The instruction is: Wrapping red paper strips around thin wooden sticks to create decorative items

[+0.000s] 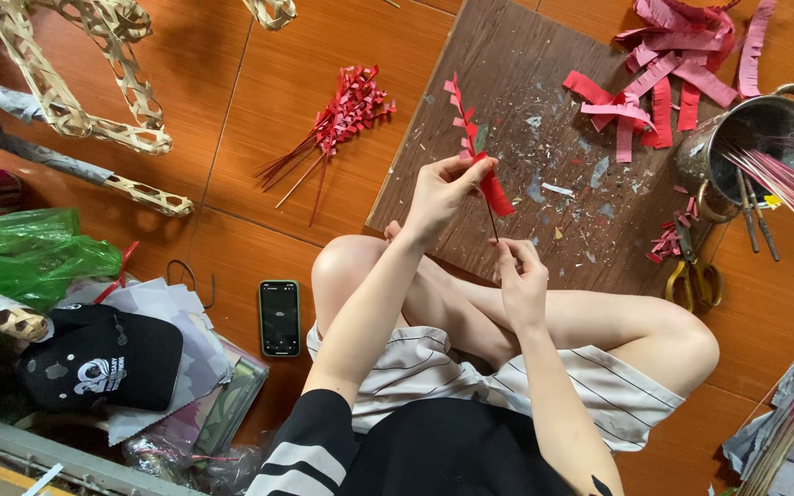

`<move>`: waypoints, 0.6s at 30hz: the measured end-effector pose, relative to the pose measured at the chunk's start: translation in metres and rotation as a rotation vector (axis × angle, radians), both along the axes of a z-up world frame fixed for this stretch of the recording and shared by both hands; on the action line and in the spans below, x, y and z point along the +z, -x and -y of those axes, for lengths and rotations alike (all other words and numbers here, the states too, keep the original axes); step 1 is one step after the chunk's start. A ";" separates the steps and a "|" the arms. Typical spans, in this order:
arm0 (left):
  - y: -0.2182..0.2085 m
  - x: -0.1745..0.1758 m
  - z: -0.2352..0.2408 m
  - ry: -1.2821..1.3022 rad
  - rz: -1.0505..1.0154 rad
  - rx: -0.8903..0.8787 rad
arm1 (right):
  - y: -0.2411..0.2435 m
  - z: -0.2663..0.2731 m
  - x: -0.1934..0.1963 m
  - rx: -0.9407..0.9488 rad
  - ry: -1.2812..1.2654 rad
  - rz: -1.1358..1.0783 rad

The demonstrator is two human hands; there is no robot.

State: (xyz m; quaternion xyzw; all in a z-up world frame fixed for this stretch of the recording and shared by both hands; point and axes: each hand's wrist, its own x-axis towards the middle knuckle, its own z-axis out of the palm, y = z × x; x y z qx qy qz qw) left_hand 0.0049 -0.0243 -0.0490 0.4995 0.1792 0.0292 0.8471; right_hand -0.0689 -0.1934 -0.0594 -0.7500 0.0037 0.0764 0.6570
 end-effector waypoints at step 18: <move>0.004 0.025 -0.006 0.033 -0.006 -0.093 | 0.009 -0.005 0.004 -0.027 -0.218 -0.185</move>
